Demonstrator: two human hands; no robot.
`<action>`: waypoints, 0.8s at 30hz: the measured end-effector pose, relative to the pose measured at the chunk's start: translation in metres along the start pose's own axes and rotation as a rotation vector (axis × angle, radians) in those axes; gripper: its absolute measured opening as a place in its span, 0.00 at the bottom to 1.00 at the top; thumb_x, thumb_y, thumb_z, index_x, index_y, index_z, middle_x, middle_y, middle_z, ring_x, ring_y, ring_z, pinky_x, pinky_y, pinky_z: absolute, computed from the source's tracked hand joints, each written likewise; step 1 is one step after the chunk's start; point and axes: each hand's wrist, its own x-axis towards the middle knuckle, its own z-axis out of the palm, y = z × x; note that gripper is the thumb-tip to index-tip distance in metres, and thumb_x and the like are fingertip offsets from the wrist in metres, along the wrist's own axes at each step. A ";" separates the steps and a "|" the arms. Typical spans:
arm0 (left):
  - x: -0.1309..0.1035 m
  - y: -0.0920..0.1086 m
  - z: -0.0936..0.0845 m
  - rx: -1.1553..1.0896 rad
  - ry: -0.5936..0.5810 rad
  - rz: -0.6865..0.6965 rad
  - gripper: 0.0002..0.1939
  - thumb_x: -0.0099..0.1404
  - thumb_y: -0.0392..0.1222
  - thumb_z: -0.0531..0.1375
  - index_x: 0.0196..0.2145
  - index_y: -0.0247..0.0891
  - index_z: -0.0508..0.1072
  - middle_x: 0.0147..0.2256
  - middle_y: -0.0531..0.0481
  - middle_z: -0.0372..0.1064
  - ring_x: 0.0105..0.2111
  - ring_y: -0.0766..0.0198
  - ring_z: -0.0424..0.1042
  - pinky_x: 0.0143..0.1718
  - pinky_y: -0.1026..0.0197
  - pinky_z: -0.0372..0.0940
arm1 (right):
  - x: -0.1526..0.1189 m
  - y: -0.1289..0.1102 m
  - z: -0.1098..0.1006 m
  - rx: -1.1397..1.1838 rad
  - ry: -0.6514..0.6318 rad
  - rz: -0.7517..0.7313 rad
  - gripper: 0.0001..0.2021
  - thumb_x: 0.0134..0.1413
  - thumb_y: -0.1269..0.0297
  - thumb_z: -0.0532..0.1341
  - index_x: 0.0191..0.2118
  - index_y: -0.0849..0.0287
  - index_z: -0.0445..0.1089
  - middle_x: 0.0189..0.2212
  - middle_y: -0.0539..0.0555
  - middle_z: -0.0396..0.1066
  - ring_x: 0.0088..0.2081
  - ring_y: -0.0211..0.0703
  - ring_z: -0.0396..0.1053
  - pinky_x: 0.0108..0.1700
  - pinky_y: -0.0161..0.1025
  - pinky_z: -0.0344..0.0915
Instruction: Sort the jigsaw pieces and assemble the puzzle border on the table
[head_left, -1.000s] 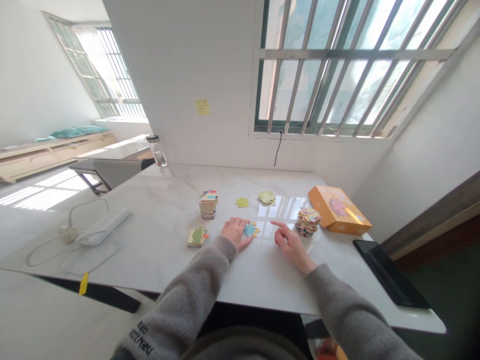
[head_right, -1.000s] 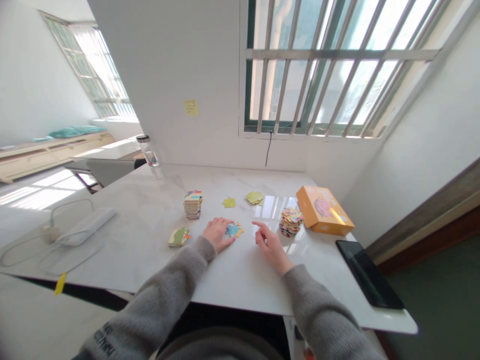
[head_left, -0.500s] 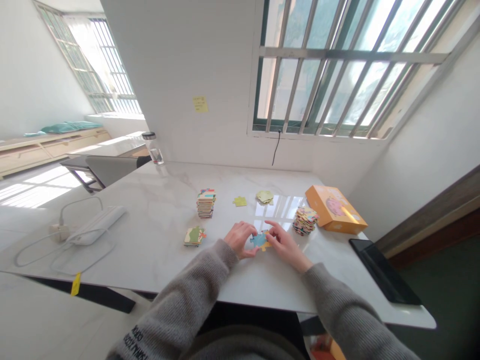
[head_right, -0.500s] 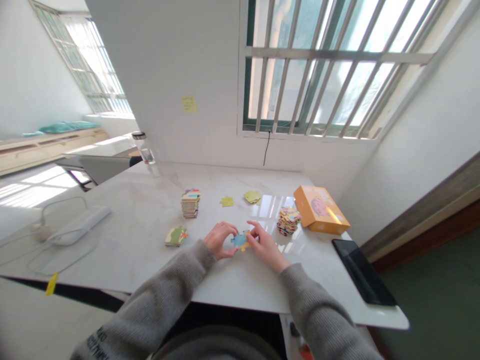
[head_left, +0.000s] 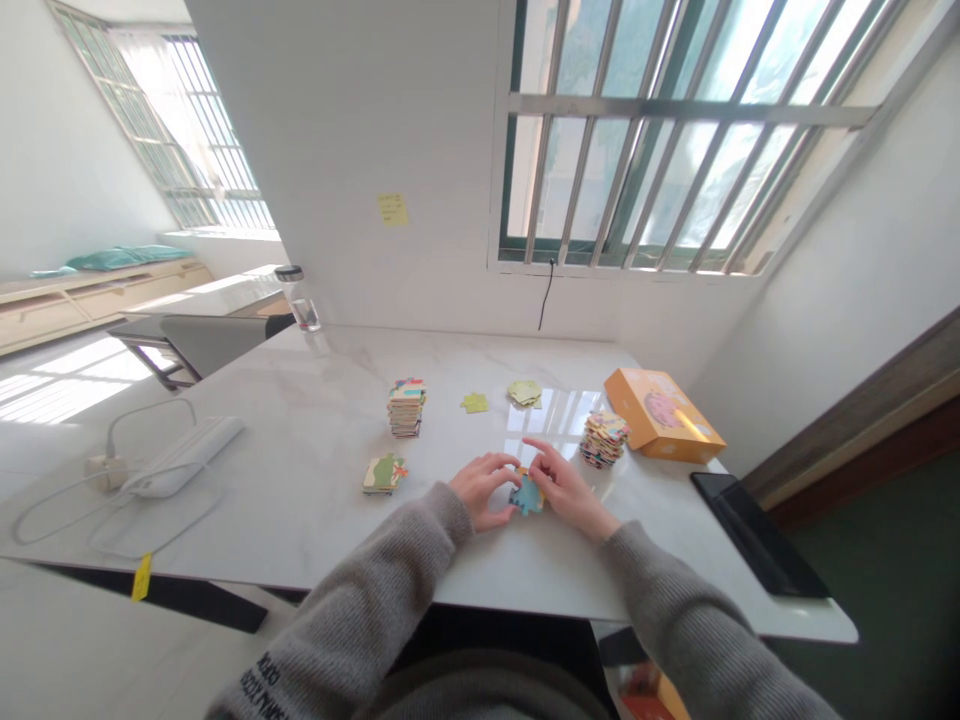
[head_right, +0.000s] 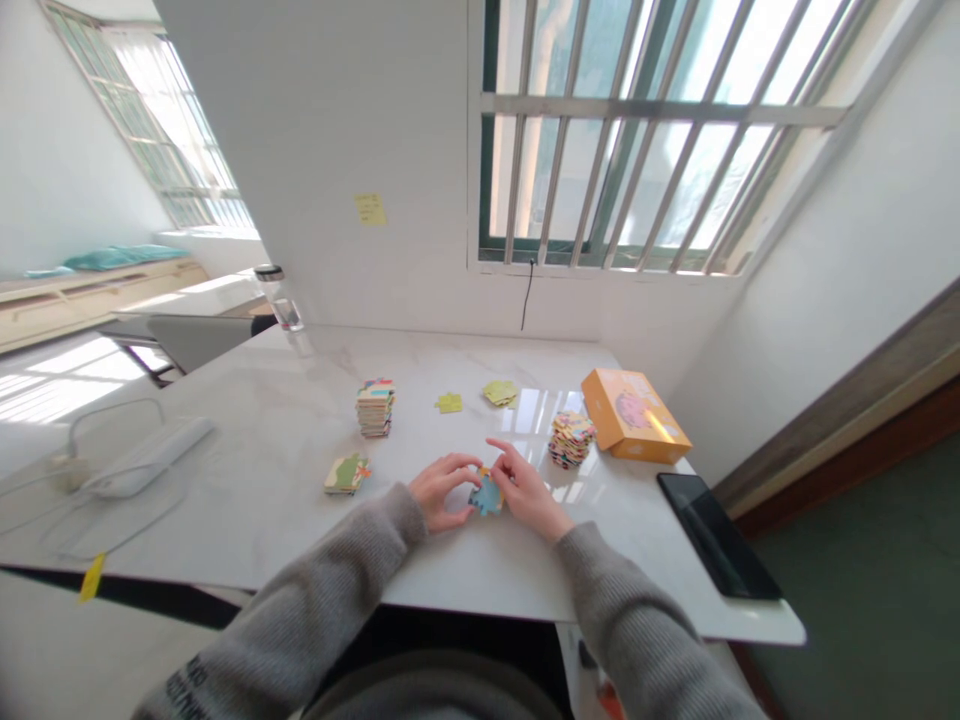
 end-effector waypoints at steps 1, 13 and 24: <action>0.000 0.001 0.000 -0.018 -0.017 -0.016 0.17 0.53 0.37 0.66 0.41 0.42 0.70 0.52 0.45 0.67 0.46 0.56 0.70 0.52 0.52 0.66 | -0.001 -0.001 0.000 -0.009 -0.010 0.001 0.22 0.66 0.56 0.54 0.62 0.54 0.59 0.27 0.46 0.59 0.28 0.38 0.60 0.30 0.36 0.62; 0.001 -0.006 0.000 -0.243 0.207 -0.147 0.16 0.50 0.33 0.64 0.36 0.40 0.65 0.44 0.48 0.64 0.28 0.69 0.65 0.31 0.62 0.66 | -0.013 -0.025 -0.015 -0.402 0.026 -0.320 0.20 0.59 0.60 0.64 0.56 0.52 0.67 0.51 0.60 0.67 0.53 0.52 0.65 0.53 0.51 0.67; -0.001 -0.007 -0.003 -0.225 0.171 -0.145 0.27 0.58 0.35 0.60 0.56 0.43 0.61 0.54 0.41 0.61 0.34 0.66 0.71 0.38 0.58 0.69 | -0.014 -0.022 -0.039 -0.662 0.541 -0.323 0.15 0.61 0.56 0.61 0.51 0.53 0.71 0.50 0.61 0.69 0.54 0.57 0.65 0.59 0.58 0.56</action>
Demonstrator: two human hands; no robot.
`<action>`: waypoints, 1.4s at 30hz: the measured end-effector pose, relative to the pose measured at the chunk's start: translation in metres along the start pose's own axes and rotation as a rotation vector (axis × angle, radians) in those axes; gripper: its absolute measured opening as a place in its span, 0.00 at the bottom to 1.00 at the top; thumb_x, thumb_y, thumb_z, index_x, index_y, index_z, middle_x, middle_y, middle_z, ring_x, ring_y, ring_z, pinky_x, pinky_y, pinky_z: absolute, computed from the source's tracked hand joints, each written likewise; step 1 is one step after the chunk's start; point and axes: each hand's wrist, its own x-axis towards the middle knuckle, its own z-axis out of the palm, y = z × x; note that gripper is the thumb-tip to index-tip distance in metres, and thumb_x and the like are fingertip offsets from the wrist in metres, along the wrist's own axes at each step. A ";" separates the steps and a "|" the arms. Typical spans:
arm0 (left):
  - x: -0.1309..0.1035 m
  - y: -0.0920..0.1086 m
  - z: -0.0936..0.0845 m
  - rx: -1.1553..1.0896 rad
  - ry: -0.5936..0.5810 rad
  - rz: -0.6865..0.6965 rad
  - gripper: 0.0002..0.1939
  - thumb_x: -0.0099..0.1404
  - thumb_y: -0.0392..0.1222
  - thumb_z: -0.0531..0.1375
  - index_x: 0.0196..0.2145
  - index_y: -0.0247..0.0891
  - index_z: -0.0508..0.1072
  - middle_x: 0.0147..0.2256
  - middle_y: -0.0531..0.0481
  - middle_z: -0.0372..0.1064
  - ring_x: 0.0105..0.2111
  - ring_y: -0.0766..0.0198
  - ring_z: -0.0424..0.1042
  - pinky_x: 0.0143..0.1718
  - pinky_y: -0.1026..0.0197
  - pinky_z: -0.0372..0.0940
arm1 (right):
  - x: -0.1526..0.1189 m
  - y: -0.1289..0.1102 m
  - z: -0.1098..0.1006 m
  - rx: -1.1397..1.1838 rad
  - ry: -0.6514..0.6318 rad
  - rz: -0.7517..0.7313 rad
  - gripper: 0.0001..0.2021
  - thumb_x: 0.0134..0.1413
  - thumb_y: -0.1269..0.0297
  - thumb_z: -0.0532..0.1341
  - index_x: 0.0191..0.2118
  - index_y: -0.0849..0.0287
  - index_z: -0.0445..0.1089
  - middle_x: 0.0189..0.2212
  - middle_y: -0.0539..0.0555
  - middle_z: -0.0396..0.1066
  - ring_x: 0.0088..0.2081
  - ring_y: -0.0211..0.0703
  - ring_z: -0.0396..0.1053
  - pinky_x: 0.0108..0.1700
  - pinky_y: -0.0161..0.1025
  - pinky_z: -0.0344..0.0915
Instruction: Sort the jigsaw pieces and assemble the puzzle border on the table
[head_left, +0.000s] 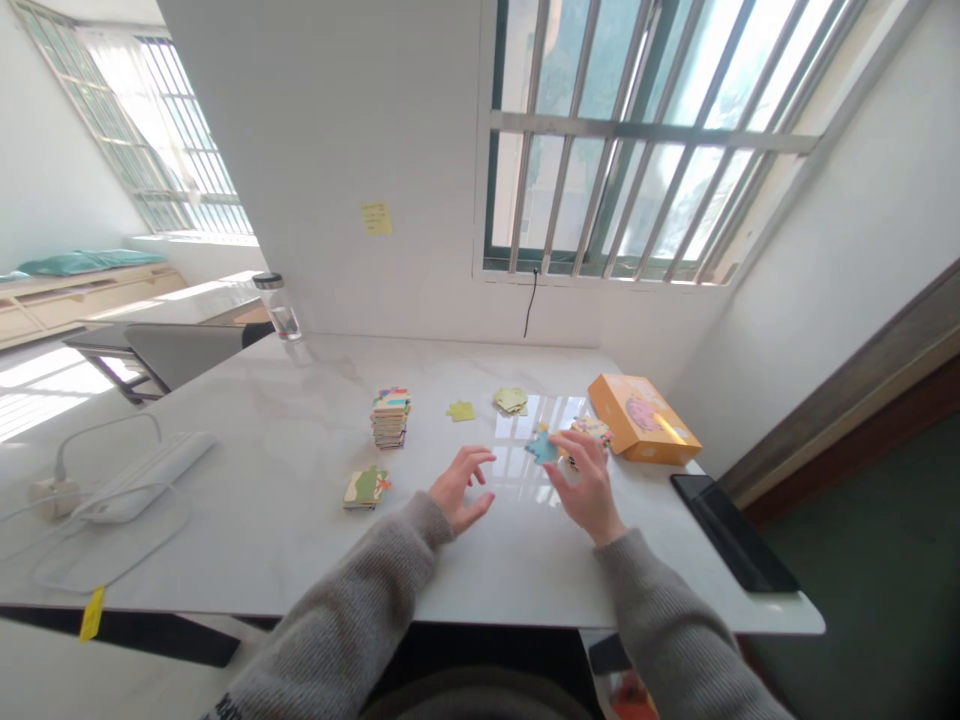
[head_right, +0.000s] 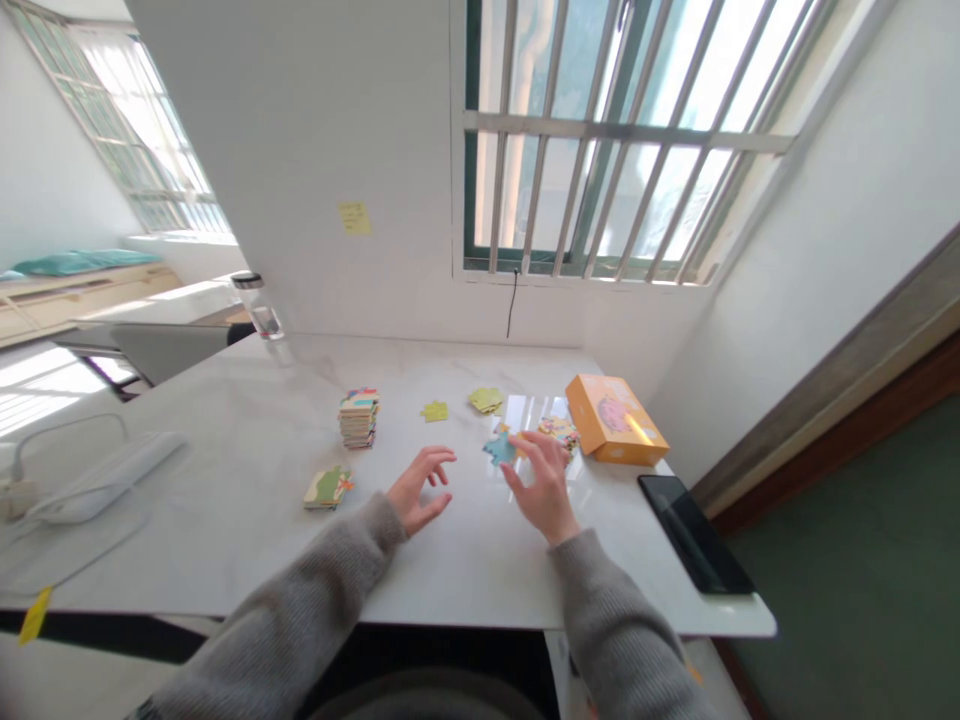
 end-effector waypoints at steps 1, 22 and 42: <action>-0.001 -0.002 0.000 0.026 -0.005 -0.008 0.26 0.59 0.35 0.59 0.55 0.42 0.62 0.54 0.41 0.61 0.34 0.66 0.71 0.37 0.58 0.69 | 0.002 0.007 -0.005 -0.060 0.085 0.036 0.15 0.61 0.56 0.60 0.50 0.54 0.72 0.49 0.61 0.69 0.53 0.57 0.65 0.59 0.57 0.55; -0.003 -0.013 0.004 0.183 -0.063 0.017 0.20 0.62 0.35 0.56 0.52 0.42 0.65 0.50 0.44 0.64 0.32 0.67 0.69 0.38 0.59 0.70 | 0.015 0.055 -0.020 -0.435 0.127 0.286 0.18 0.63 0.55 0.53 0.48 0.56 0.74 0.52 0.62 0.64 0.54 0.60 0.58 0.54 0.57 0.54; 0.005 -0.033 -0.007 0.484 0.040 -0.328 0.12 0.61 0.35 0.58 0.44 0.40 0.70 0.41 0.48 0.68 0.34 0.61 0.71 0.43 0.55 0.67 | 0.081 0.026 0.138 -0.374 -0.275 0.195 0.20 0.65 0.66 0.50 0.59 0.64 0.65 0.61 0.65 0.59 0.62 0.56 0.51 0.64 0.52 0.50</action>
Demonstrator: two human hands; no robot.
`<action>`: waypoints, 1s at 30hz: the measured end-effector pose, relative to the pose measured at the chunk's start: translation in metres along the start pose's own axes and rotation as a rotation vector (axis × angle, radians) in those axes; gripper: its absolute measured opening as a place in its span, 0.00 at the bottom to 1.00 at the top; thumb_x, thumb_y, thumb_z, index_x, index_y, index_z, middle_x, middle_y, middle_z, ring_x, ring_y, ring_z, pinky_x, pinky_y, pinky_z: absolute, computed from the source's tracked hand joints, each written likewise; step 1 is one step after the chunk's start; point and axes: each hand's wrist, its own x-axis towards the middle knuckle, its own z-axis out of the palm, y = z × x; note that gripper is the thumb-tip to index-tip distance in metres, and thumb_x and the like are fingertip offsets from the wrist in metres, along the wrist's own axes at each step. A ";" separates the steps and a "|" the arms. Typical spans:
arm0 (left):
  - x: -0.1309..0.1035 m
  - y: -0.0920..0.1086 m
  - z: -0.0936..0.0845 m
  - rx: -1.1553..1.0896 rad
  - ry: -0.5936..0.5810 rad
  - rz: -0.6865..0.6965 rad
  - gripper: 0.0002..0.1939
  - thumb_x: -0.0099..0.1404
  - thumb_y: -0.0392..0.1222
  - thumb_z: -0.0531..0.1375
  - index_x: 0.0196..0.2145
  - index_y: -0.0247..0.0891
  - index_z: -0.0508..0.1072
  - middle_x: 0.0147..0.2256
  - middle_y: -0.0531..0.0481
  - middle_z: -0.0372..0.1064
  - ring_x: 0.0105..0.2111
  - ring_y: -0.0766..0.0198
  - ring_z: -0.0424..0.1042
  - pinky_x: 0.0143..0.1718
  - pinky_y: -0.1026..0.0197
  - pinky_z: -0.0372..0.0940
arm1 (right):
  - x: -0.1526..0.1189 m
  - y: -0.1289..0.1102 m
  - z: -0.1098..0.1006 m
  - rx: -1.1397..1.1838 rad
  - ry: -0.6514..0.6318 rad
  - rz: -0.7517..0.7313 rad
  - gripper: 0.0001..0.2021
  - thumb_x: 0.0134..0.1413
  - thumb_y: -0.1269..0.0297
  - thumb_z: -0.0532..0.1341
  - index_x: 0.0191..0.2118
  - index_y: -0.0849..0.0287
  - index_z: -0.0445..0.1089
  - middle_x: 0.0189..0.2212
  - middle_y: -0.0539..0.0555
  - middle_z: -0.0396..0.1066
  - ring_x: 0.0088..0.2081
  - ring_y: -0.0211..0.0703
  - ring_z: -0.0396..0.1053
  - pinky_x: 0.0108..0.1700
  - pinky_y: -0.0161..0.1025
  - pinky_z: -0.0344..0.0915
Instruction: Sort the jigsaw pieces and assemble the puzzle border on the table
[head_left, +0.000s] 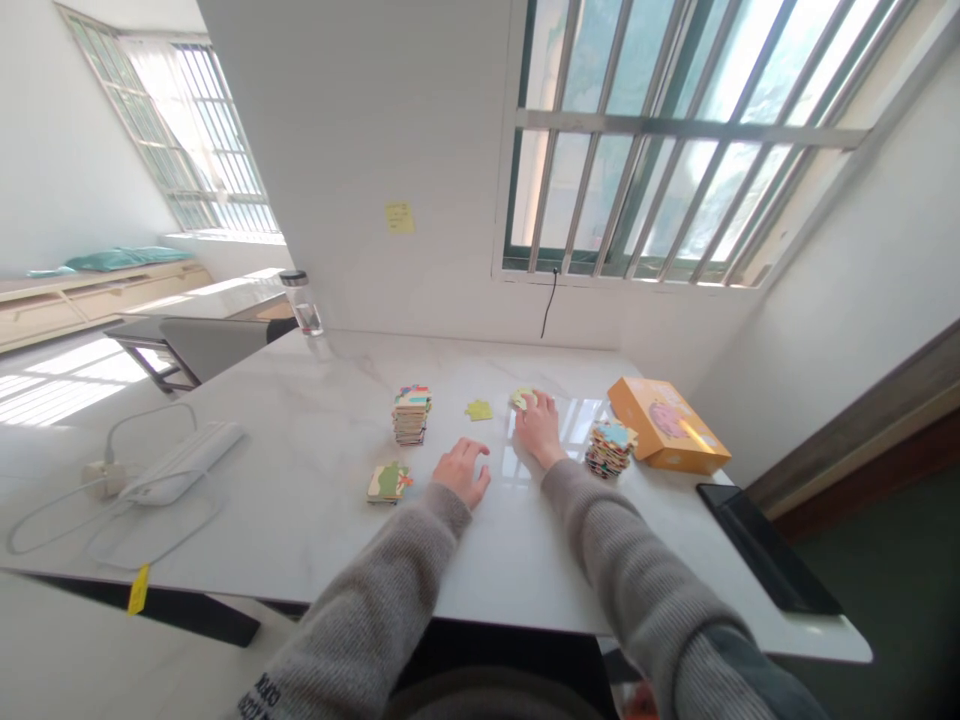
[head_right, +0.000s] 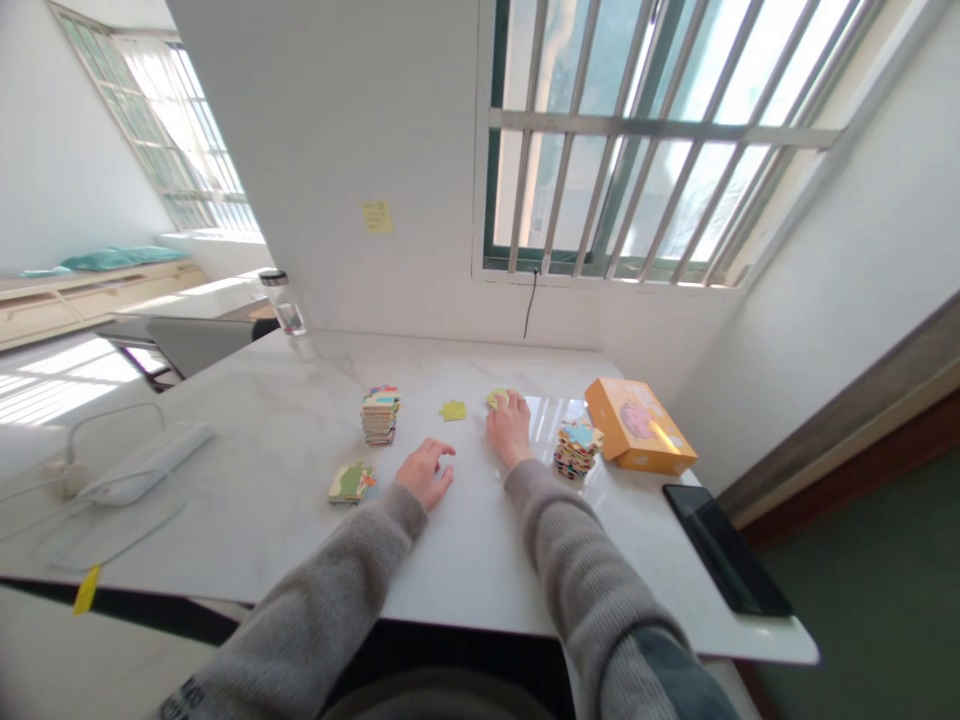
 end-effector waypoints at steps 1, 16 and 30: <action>0.000 0.002 -0.001 -0.003 0.000 -0.011 0.12 0.61 0.35 0.58 0.44 0.40 0.71 0.41 0.48 0.68 0.34 0.61 0.71 0.43 0.54 0.66 | 0.007 0.000 0.003 -0.016 -0.007 0.039 0.20 0.65 0.64 0.50 0.59 0.63 0.64 0.62 0.65 0.58 0.63 0.57 0.51 0.64 0.52 0.49; 0.003 0.006 -0.005 -0.019 -0.003 -0.046 0.11 0.62 0.35 0.58 0.43 0.40 0.71 0.42 0.48 0.69 0.37 0.59 0.72 0.43 0.54 0.66 | 0.026 -0.001 0.010 -0.107 -0.199 0.093 0.18 0.68 0.62 0.48 0.52 0.63 0.69 0.53 0.67 0.68 0.56 0.58 0.59 0.57 0.53 0.53; 0.000 0.004 -0.002 0.087 -0.130 -0.103 0.28 0.60 0.53 0.65 0.56 0.45 0.66 0.55 0.45 0.68 0.54 0.49 0.64 0.54 0.47 0.60 | -0.067 -0.017 -0.031 0.438 -0.413 -0.309 0.17 0.60 0.71 0.52 0.52 0.59 0.70 0.53 0.60 0.69 0.55 0.50 0.61 0.61 0.49 0.56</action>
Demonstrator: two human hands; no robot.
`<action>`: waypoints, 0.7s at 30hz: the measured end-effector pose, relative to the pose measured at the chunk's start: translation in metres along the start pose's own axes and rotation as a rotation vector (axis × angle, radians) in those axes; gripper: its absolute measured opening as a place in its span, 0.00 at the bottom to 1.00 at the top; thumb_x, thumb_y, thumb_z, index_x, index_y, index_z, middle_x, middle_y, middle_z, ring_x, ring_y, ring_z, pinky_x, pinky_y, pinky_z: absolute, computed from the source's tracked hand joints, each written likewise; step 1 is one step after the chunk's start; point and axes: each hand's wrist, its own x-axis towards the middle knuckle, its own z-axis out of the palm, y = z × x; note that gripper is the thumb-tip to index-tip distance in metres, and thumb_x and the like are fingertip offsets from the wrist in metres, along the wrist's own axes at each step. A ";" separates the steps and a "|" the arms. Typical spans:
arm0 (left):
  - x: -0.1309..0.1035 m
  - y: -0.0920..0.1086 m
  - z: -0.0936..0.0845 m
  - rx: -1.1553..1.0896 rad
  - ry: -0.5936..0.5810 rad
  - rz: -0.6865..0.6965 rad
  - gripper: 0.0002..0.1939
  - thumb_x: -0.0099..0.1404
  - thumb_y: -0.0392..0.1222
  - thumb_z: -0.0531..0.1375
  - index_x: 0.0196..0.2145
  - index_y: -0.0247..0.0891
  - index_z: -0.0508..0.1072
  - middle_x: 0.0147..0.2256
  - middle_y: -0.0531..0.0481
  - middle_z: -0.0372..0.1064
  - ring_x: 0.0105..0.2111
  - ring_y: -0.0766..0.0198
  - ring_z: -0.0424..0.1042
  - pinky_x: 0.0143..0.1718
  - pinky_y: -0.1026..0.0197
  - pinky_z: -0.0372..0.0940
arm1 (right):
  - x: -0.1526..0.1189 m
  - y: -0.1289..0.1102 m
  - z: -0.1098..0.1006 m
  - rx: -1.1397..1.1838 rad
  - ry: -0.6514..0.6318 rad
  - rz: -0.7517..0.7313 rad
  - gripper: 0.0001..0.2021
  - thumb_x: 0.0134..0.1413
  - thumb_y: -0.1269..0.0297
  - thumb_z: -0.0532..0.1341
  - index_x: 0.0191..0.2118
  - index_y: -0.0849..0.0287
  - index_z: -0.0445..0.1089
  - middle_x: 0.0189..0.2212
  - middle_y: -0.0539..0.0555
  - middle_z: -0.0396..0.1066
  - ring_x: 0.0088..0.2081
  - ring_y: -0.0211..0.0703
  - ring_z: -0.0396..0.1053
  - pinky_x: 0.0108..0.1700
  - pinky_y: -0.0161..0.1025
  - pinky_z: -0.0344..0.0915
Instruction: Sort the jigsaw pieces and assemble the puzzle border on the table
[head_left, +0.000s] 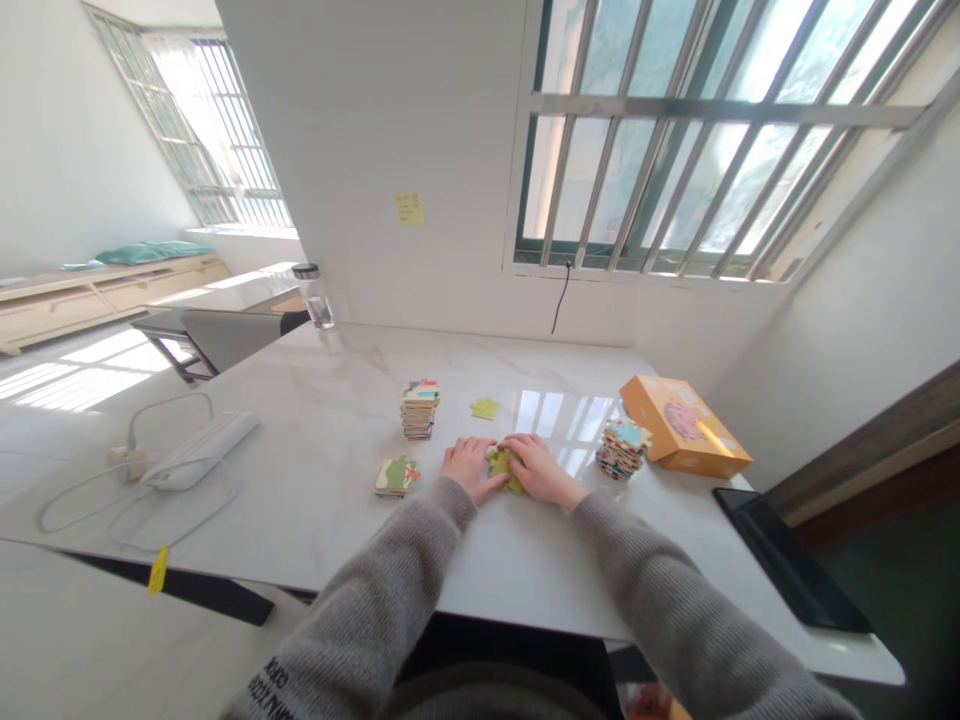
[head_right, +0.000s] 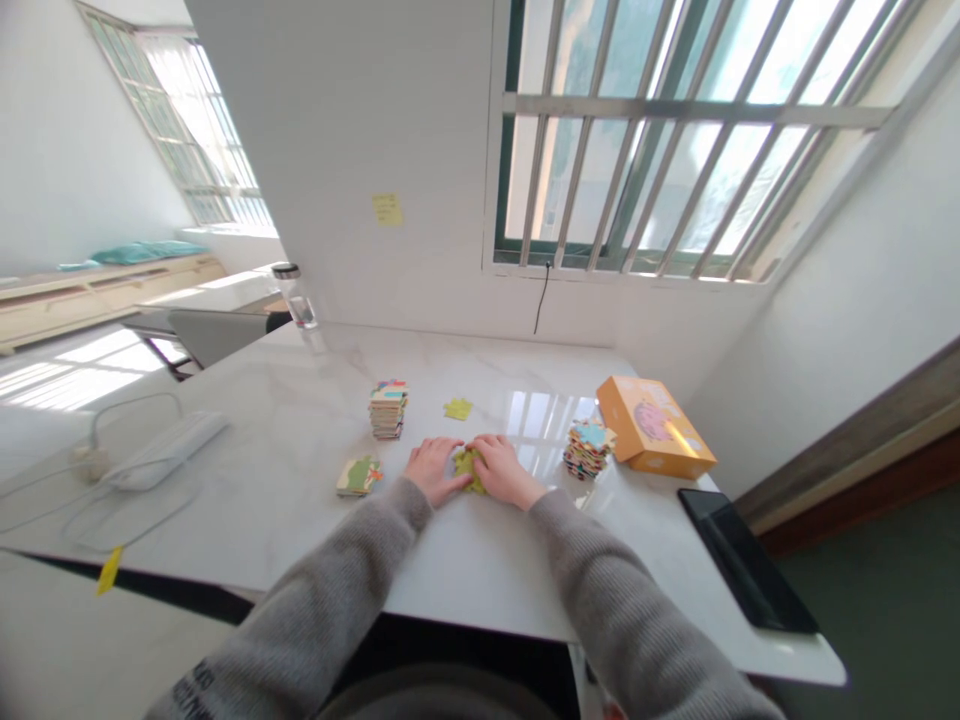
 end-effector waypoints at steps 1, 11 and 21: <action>0.000 0.000 -0.001 -0.004 -0.021 0.005 0.29 0.60 0.53 0.65 0.57 0.45 0.66 0.55 0.46 0.68 0.55 0.49 0.64 0.54 0.47 0.59 | -0.001 0.000 -0.002 0.111 0.006 0.031 0.18 0.60 0.71 0.51 0.53 0.60 0.69 0.52 0.60 0.69 0.55 0.49 0.63 0.60 0.48 0.58; 0.003 -0.003 0.000 -0.176 -0.080 0.037 0.38 0.56 0.46 0.69 0.61 0.41 0.62 0.50 0.44 0.73 0.52 0.48 0.68 0.54 0.46 0.59 | -0.003 -0.010 -0.012 0.875 0.138 0.282 0.20 0.54 0.60 0.61 0.53 0.54 0.65 0.49 0.55 0.70 0.50 0.44 0.69 0.55 0.44 0.65; 0.004 -0.005 0.005 -0.264 0.067 0.071 0.17 0.58 0.39 0.65 0.44 0.40 0.66 0.38 0.50 0.73 0.40 0.57 0.73 0.47 0.52 0.64 | -0.011 -0.008 -0.019 0.190 -0.062 0.080 0.05 0.55 0.66 0.61 0.38 0.58 0.69 0.29 0.48 0.68 0.31 0.40 0.64 0.37 0.38 0.63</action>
